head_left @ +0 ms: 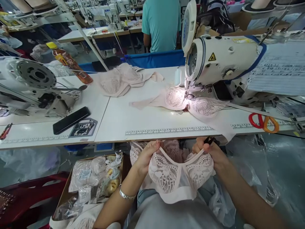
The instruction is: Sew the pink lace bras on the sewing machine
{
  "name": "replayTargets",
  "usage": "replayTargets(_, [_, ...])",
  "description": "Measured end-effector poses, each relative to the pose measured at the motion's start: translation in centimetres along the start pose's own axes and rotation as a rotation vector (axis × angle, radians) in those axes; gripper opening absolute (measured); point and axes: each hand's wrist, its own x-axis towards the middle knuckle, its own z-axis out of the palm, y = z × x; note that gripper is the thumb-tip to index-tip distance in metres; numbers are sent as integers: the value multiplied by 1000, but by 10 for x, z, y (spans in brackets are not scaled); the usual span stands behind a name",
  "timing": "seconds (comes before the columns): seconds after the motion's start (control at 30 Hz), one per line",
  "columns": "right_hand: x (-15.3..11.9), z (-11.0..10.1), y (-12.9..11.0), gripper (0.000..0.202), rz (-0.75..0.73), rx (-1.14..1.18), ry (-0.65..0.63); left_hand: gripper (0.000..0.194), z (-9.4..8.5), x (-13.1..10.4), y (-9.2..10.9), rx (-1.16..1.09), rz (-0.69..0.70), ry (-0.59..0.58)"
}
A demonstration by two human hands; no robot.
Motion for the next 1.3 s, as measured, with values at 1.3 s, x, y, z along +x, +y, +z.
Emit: replayTargets(1.3, [-57,-6,-60,53,-444,-700,-244,14,42,10,22,855,691,72])
